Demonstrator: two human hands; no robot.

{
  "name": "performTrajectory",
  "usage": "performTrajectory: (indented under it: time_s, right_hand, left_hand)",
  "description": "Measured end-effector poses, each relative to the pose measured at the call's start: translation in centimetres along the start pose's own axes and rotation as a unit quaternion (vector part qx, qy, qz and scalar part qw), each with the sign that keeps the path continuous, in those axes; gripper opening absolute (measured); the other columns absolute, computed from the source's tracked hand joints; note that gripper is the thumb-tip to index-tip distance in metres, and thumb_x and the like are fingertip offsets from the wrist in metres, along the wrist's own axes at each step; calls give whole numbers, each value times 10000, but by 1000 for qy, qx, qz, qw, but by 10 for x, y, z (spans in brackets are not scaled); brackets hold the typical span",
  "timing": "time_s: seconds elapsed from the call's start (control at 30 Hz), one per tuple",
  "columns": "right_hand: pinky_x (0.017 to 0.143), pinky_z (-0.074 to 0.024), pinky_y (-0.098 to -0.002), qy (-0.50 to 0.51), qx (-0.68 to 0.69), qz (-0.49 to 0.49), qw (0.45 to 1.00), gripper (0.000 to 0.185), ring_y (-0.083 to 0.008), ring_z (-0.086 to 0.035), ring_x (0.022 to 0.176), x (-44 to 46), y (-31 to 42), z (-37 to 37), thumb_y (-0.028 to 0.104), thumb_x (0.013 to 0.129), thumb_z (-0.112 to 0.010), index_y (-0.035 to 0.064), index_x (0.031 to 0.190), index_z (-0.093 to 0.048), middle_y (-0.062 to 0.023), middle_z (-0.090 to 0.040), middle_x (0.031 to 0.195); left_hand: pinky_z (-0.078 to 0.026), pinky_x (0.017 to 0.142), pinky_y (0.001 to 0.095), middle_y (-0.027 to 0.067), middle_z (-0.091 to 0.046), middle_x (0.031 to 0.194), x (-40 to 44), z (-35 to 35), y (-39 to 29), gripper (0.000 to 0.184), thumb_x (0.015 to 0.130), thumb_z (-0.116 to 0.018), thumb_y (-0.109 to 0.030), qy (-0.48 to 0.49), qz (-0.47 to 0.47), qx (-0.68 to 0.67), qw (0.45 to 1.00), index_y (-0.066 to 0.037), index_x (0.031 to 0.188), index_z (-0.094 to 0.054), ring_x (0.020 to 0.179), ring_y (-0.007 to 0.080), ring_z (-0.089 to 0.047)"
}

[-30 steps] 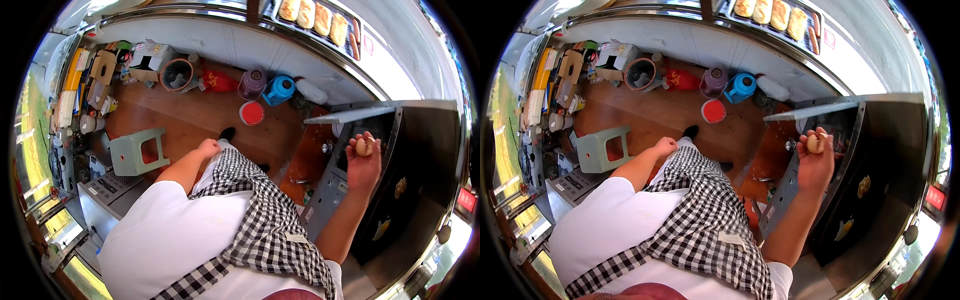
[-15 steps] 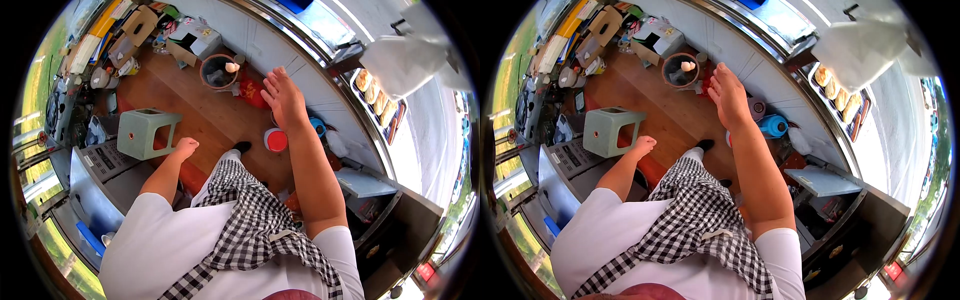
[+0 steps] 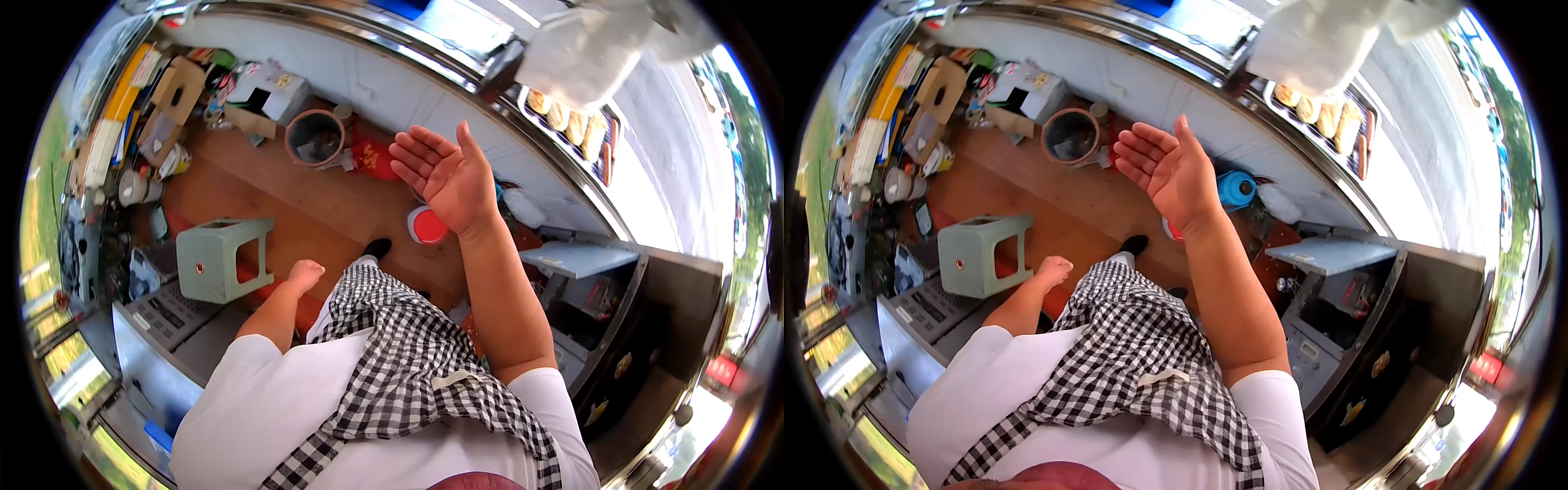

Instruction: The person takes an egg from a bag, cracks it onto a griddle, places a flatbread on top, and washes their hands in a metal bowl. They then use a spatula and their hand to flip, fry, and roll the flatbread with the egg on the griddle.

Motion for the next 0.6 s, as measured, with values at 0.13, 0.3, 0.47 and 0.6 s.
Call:
performTrajectory:
  time_s: [0.13, 0.3, 0.47, 0.6]
  right_hand:
    - [1053, -457, -486, 8, 71, 52, 996, 641, -373, -605, 1168, -143, 85, 113, 525, 1016, -413, -49, 1250, -578, -225, -642, 1214]
    - [997, -495, -467, 29, 109, 156, 981, 575, -333, -653, 1093, -351, 165, 228, 500, 1025, -420, -7, 1193, -633, -180, -691, 1117]
    - [932, -526, -415, -36, 111, 285, 951, 477, -258, -674, 986, -551, 145, 343, 436, 1026, -469, 11, 1157, -642, -106, -696, 993]
    - [895, -533, -398, -115, 146, 375, 908, 446, -243, -674, 947, -623, 97, 390, 411, 1018, -502, 11, 1153, -647, -76, -692, 957]
  left_hand:
    - [-471, 540, 303, 50, -643, 711, -5, -111, -66, 195, 883, -690, -210, 6, -55, 17, 998, -15, 898, -702, 614, 145, -594]
    - [-340, 387, 257, 7, -527, 601, -48, -241, -131, 210, 937, -629, -161, 93, -38, 64, 993, -85, 744, -599, 460, 101, -466]
    - [-470, 483, 263, 33, -624, 709, -126, -378, -126, 94, 882, -688, -108, 131, -134, 169, 968, -35, 824, -680, 542, 130, -575]
    - [-503, 512, 281, 59, -661, 724, -110, -418, -128, 155, 851, -734, -149, 193, -174, 241, 935, 1, 880, -705, 586, 141, -618]
Point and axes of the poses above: each hand's wrist, its own x-axis towards the middle knuckle, its own z-axis out of the back of the hand, y = z × x, the point moved 1 cm from there along x, towards the middle knuckle
